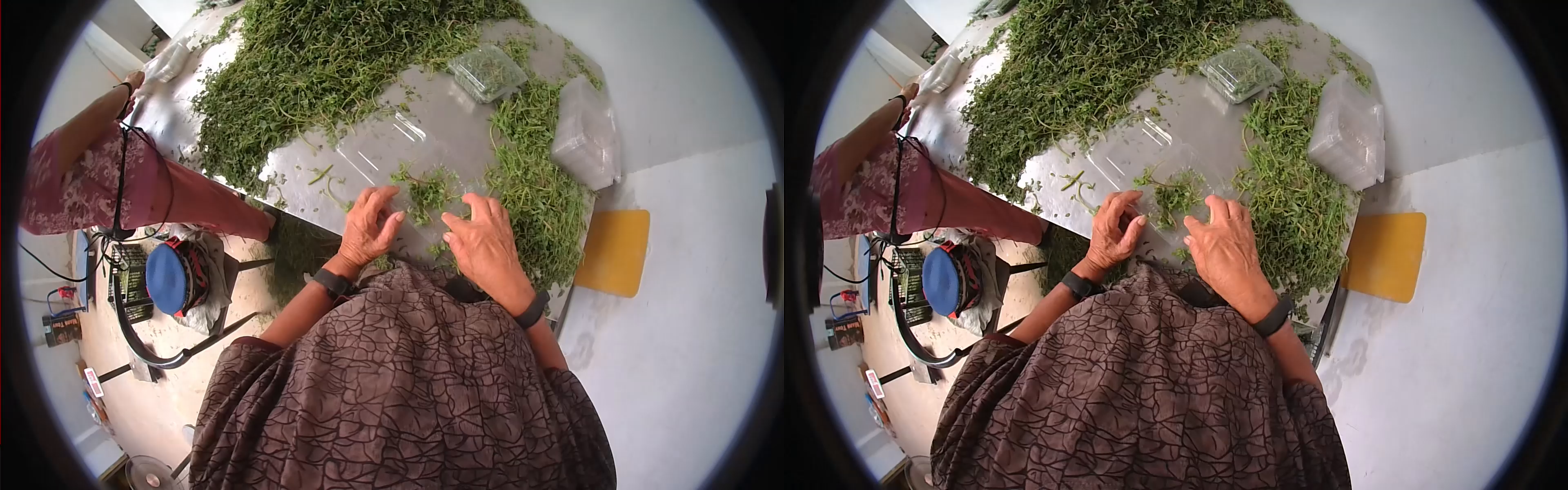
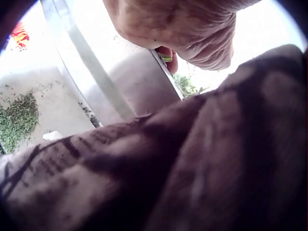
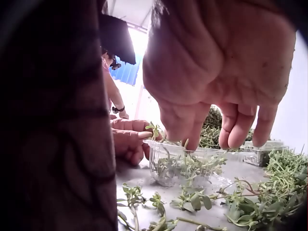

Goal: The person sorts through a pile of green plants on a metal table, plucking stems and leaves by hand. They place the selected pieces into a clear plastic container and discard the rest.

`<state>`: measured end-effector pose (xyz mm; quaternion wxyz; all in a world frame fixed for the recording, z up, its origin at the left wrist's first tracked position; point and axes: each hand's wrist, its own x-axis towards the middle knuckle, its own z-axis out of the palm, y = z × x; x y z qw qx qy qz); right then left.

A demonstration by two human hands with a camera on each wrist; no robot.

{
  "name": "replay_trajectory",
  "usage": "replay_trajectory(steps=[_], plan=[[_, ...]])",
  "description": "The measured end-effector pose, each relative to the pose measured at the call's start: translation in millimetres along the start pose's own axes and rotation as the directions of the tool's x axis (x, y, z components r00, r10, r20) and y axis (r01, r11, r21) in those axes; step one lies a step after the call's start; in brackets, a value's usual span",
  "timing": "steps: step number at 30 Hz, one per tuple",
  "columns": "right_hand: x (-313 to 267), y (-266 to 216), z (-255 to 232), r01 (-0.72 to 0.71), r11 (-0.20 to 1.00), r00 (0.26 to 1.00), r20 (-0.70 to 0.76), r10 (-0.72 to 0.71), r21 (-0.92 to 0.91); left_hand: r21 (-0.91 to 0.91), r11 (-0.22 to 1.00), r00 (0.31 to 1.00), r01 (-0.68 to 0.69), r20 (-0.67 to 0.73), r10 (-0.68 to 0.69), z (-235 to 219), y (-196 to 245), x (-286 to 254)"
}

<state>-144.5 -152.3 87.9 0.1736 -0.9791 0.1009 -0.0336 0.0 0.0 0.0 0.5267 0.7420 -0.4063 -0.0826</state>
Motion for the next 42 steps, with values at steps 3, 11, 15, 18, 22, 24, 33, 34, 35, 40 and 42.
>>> replay_trajectory(steps=[3,11,15,18,22,24,33,34,35,40,42], plan=[[8.9,-6.4,-4.1,0.093,0.993,0.984,-0.144,-0.102,-0.069,-0.011,1.0,1.0,-0.019,0.0,0.019,-1.2,0.6,0.0],[46.3,-15.0,11.8,0.165,0.986,0.962,-0.227,-0.155,0.025,-0.059,0.996,0.998,-0.061,0.011,0.061,-2.6,-1.7,1.6],[48.0,-14.7,26.0,0.13,0.99,0.977,-0.179,-0.119,0.052,-0.043,0.996,0.997,-0.08,0.016,0.081,-3.8,-0.5,1.8],[45.2,-10.7,32.7,0.152,0.986,0.972,-0.191,-0.137,0.069,-0.054,0.996,0.997,-0.076,0.024,0.077,-2.6,-1.9,1.5],[42.2,-5.3,33.2,0.187,0.982,0.961,-0.209,-0.182,0.003,-0.057,0.995,0.996,-0.082,0.039,0.084,-2.2,-2.9,1.1],[39.7,-1.1,33.8,0.187,0.982,0.961,-0.205,-0.185,-0.012,-0.065,0.996,0.998,-0.061,0.031,0.063,-2.2,-2.2,0.8],[35.7,0.4,23.2,0.155,0.982,0.948,-0.294,-0.118,0.105,-0.045,0.995,0.996,-0.087,0.007,0.087,-3.3,-0.2,1.5],[33.2,1.3,23.0,0.155,0.981,0.946,-0.304,-0.114,0.116,-0.043,0.995,0.996,-0.09,0.007,0.091,-4.2,0.3,1.5],[30.6,2.5,22.6,0.156,0.98,0.943,-0.313,-0.11,0.126,-0.04,0.996,0.997,-0.082,0.01,0.082,-5.0,1.1,1.4],[12.0,7.8,9.2,0.032,0.995,0.912,-0.41,0.011,0.097,-0.108,0.994,1.0,-0.027,-0.002,0.027,-6.5,-0.3,1.2],[4.3,16.1,6.6,-0.043,0.996,0.874,-0.481,0.072,0.072,-0.079,0.997,0.992,-0.022,-0.123,0.012,-12.4,-2.9,3.1]])
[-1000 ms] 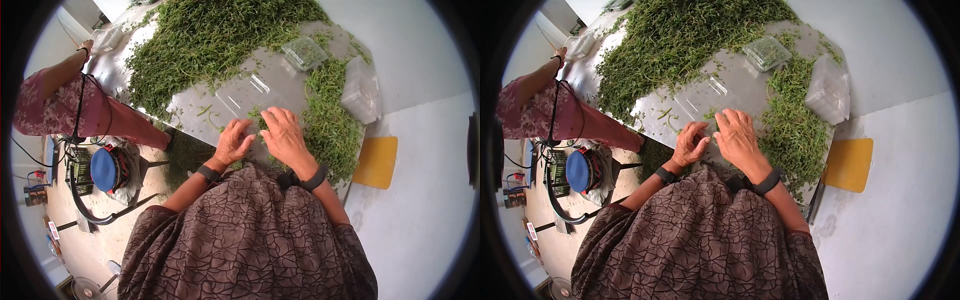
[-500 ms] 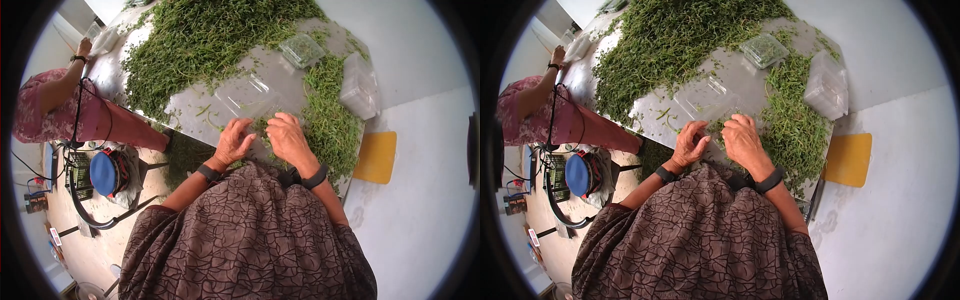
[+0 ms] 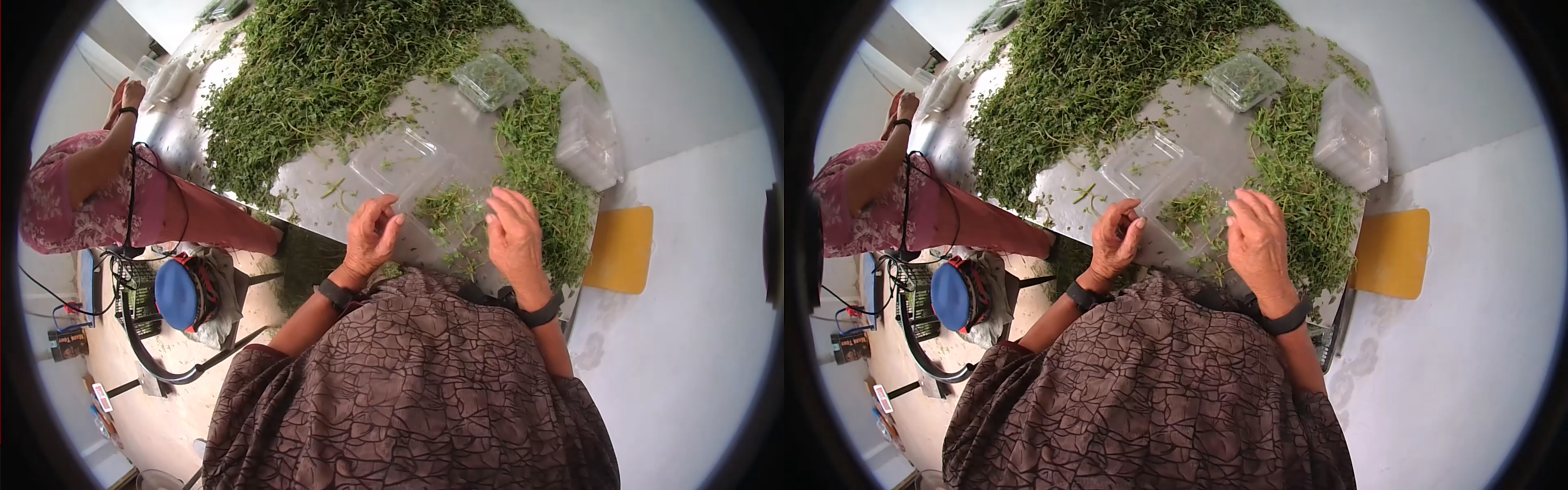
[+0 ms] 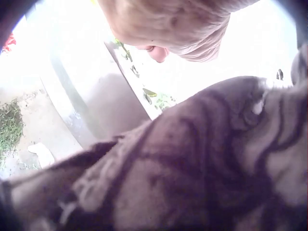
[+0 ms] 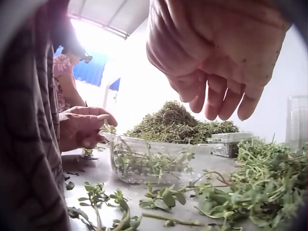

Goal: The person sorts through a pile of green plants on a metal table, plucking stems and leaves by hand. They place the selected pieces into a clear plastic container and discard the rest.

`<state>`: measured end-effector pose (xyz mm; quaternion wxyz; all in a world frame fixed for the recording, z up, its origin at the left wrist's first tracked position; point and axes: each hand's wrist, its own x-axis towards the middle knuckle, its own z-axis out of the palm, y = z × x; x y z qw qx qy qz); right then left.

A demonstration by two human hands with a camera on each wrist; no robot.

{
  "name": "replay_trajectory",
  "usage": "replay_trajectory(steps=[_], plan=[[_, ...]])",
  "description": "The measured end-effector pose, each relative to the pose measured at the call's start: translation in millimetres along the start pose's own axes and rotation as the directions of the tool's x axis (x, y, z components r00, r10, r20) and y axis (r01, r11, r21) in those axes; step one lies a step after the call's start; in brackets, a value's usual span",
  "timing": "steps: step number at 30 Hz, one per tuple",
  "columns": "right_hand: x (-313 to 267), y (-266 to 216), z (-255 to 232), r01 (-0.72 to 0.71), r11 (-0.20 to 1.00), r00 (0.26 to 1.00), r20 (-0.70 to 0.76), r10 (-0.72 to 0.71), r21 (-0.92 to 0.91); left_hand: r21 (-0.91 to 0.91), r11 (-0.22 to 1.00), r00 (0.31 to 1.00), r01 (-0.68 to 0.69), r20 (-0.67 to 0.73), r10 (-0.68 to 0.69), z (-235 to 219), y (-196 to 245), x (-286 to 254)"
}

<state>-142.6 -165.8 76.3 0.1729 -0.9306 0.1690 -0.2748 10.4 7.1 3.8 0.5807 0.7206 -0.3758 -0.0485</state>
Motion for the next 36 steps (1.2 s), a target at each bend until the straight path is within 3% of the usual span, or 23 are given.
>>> replay_trajectory(steps=[5,11,18,25,29,32,36], plan=[[-17.7,6.5,-12.3,-0.122,0.993,0.993,-0.007,0.122,0.005,0.119,0.993,0.996,0.019,-0.09,-0.008,-15.9,1.0,2.2],[-37.5,1.7,-17.0,-0.216,0.976,0.962,0.176,0.209,0.019,0.223,0.972,0.995,-0.076,-0.043,0.087,-18.2,-15.9,-6.9],[-34.5,-11.4,-12.0,-0.054,0.997,0.953,0.301,0.035,0.057,0.286,0.948,0.99,-0.14,0.035,0.135,-19.1,-16.0,-5.2],[-39.0,-8.8,-4.5,0.005,1.0,0.914,0.405,-0.01,0.014,0.306,0.938,0.986,-0.163,0.079,0.146,-19.5,-20.3,-6.6],[-44.0,1.5,9.2,0.027,0.999,0.929,0.371,-0.009,-0.043,0.3,0.945,0.991,-0.129,0.07,0.113,-18.2,-20.1,-7.3],[-43.9,7.4,10.0,0.044,0.996,0.966,0.256,-0.023,-0.077,0.301,0.944,0.991,-0.135,0.056,0.124,-17.8,-22.9,-7.2],[-44.9,15.4,-0.2,-0.055,0.993,0.995,0.081,0.064,-0.108,0.313,0.945,0.995,-0.099,0.057,0.086,-20.8,-22.7,-7.5]])
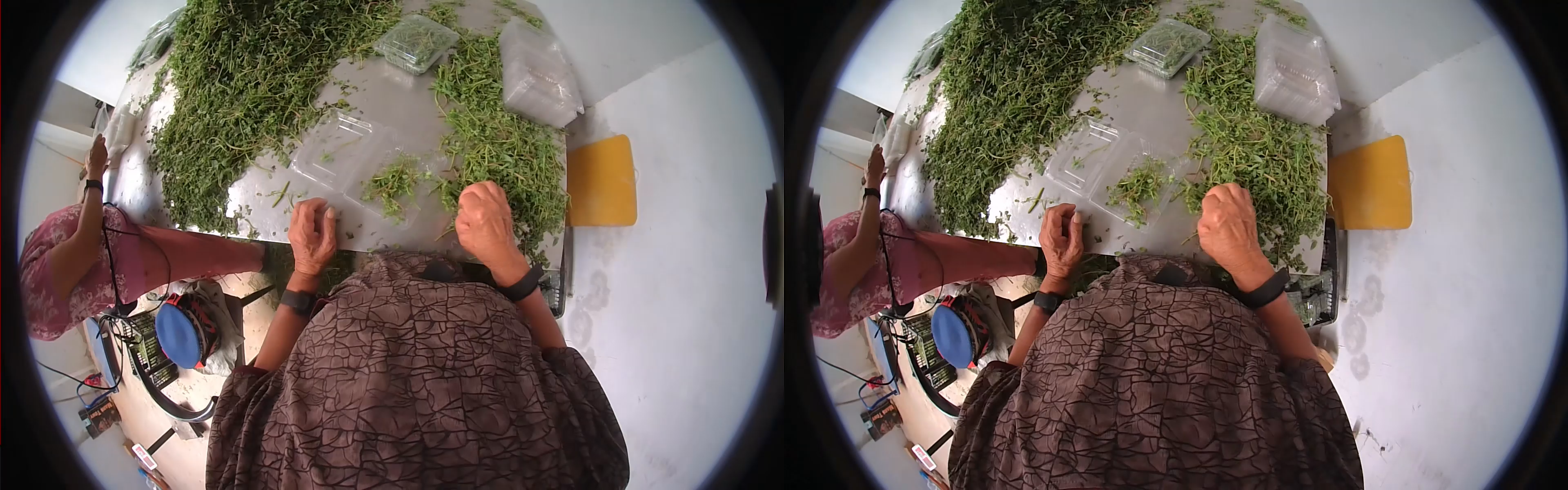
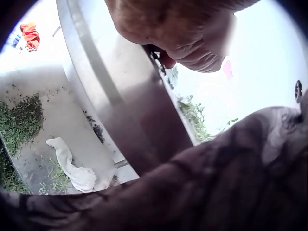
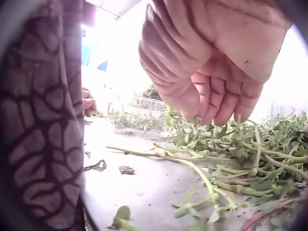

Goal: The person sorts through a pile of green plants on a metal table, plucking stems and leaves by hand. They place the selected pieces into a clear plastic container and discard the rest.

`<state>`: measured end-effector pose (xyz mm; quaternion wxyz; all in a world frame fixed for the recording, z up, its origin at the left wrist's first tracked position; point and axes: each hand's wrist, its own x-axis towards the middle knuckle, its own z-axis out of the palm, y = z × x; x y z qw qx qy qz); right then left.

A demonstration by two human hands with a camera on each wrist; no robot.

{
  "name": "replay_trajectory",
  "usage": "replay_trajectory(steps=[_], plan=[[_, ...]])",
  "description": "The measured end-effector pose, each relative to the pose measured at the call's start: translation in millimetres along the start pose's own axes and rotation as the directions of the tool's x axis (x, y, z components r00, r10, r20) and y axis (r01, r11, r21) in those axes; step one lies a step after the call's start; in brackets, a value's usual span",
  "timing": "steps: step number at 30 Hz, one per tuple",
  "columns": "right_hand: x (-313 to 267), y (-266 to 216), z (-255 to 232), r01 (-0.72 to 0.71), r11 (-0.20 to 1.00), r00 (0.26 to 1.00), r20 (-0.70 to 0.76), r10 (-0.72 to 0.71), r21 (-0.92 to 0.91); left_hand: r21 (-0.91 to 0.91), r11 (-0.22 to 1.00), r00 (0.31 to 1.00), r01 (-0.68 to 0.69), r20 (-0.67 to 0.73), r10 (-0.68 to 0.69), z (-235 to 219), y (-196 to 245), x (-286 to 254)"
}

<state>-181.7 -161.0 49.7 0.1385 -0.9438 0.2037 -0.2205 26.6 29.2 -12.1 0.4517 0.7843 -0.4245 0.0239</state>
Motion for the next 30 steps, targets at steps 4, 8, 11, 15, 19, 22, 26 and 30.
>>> replay_trajectory(steps=[4,8,11,15,19,22,26,30], plan=[[-0.9,8.7,-7.0,-0.059,0.998,0.99,-0.127,0.062,0.025,-0.064,0.998,0.999,-0.017,-0.036,0.014,-8.6,9.7,8.4],[-4.8,16.4,-9.4,-0.113,0.992,0.967,-0.222,0.124,0.06,-0.106,0.989,0.993,-0.103,0.042,0.108,-15.0,35.6,15.5],[-6.3,18.7,-11.3,-0.113,0.99,0.949,-0.287,0.134,0.088,-0.109,0.97,0.946,-0.215,0.224,0.235,-10.4,41.2,16.2],[-9.1,14.6,-13.5,-0.133,0.987,0.972,-0.182,0.148,0.091,-0.006,0.916,0.837,-0.402,0.402,0.37,0.8,43.3,18.7],[-14.3,10.3,-21.2,-0.093,0.994,0.996,-0.01,0.094,0.05,0.003,0.91,0.863,-0.414,0.321,0.391,9.3,44.1,23.7],[-15.7,7.3,-23.1,0.006,1.0,0.999,0.044,-0.007,0.023,0.091,0.923,0.895,-0.374,0.294,0.334,14.6,41.8,31.7],[-13.9,5.8,-17.6,0.075,0.997,0.995,0.064,-0.076,0.013,0.122,0.936,0.917,-0.331,0.275,0.289,19.0,44.8,38.8],[-13.9,11.9,-7.2,0.064,0.998,0.997,0.044,-0.063,-0.012,0.06,0.94,0.916,-0.335,0.252,0.311,17.1,60.0,38.8]])
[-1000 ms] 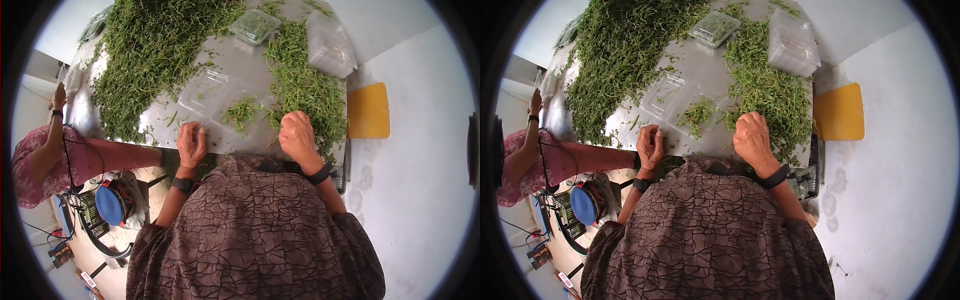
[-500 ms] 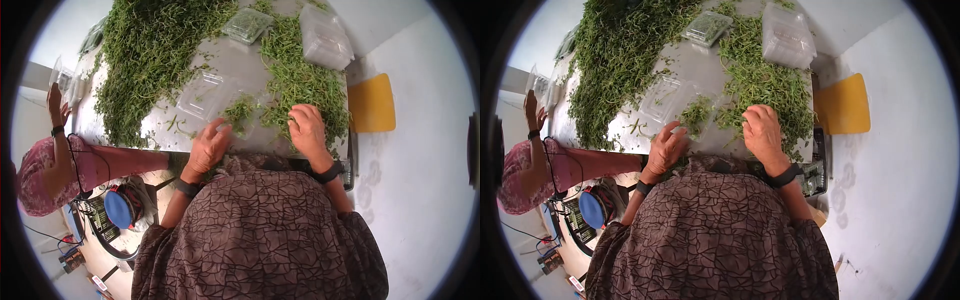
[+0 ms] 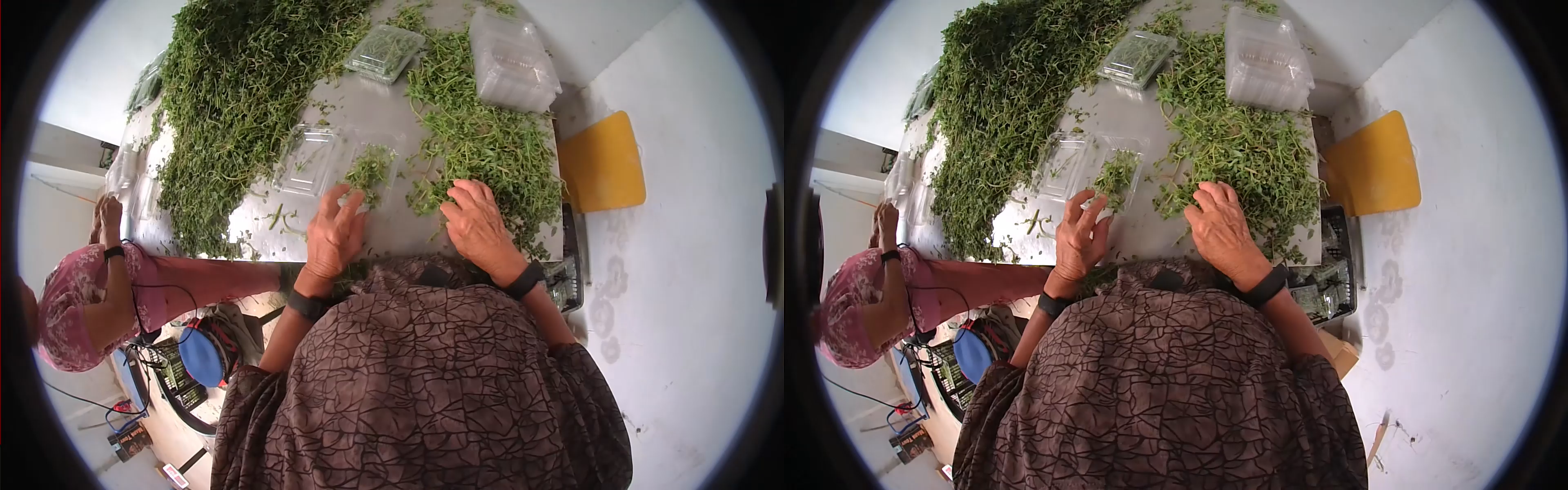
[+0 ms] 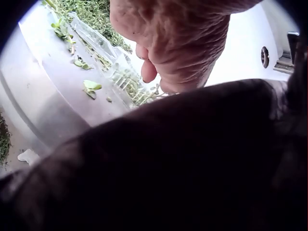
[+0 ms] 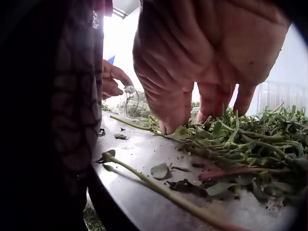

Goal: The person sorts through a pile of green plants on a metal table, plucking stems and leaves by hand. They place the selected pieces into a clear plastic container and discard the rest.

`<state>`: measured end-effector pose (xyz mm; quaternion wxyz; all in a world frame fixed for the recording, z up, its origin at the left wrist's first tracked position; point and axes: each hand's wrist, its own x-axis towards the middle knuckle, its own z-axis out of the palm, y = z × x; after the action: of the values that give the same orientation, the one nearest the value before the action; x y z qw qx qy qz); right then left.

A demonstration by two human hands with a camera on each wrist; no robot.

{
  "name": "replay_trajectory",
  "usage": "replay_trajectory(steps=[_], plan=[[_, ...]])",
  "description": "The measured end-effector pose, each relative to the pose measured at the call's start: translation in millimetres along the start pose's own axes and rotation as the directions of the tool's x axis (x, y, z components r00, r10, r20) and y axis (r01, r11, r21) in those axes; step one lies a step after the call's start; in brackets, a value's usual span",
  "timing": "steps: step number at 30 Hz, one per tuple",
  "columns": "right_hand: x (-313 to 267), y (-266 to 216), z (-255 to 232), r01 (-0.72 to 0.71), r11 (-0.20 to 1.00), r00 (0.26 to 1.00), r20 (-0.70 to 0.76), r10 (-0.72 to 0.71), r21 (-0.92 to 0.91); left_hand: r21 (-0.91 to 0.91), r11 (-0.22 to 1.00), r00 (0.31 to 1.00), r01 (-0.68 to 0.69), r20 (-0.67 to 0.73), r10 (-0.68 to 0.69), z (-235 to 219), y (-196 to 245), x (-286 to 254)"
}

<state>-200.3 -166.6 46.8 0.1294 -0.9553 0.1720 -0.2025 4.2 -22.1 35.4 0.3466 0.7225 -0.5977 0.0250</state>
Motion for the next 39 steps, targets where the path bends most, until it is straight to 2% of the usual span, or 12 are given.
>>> replay_trajectory(steps=[4,11,14,16,17,19,20,22,25,31,33,39], plan=[[2.2,7.1,7.9,0.02,0.999,0.999,-0.043,-0.022,-0.048,-0.074,0.985,0.985,-0.155,0.059,0.16,-4.4,11.5,8.8],[14.0,8.6,-0.8,-0.03,0.996,0.983,-0.179,0.046,0.089,-0.291,0.942,0.95,-0.168,0.208,0.233,3.0,35.8,35.1],[16.4,9.1,-4.6,-0.061,0.966,0.953,-0.272,0.131,0.251,-0.37,0.925,0.945,-0.083,0.265,0.191,6.8,44.2,42.5],[14.3,6.4,-6.9,-0.128,0.918,0.934,-0.264,0.239,0.376,-0.395,0.899,0.842,0.187,0.536,0.06,9.3,45.5,44.8],[14.3,5.2,-9.3,-0.182,0.851,0.907,-0.249,0.339,0.492,-0.396,0.899,0.842,0.189,0.536,0.059,12.1,44.6,47.7],[17.6,-0.4,-21.7,-0.24,0.773,0.897,-0.171,0.409,0.587,-0.491,0.711,0.752,0.504,0.655,-0.081,18.3,42.2,53.3],[19.9,-2.7,-27.1,-0.296,0.682,0.879,-0.089,0.469,0.669,-0.49,0.708,0.751,0.508,0.655,-0.086,20.6,42.3,57.4],[24.6,-4.9,-32.9,-0.302,0.654,0.884,-0.054,0.465,0.693,-0.661,0.326,0.721,0.676,0.685,-0.107,22.2,46.0,67.5],[28.0,-6.9,-31.8,-0.28,0.669,0.916,-0.017,0.401,0.689,-0.706,0.116,0.71,0.699,0.704,0.008,17.5,60.7,73.2],[20.6,0.0,-37.2,-0.148,0.769,0.967,-0.07,0.244,0.622,-0.678,0.081,0.683,0.73,0.721,-0.118,13.6,44.6,63.6],[14.9,10.9,-44.1,-0.269,0.746,0.9,-0.115,0.419,0.609,-0.689,0.039,0.677,0.723,0.698,-0.233,8.9,41.0,62.9],[-5.5,45.1,-52.5,-0.509,0.728,0.773,-0.128,0.621,0.459,-0.701,0.239,0.737,0.672,0.598,-0.315,1.1,41.9,71.8]])
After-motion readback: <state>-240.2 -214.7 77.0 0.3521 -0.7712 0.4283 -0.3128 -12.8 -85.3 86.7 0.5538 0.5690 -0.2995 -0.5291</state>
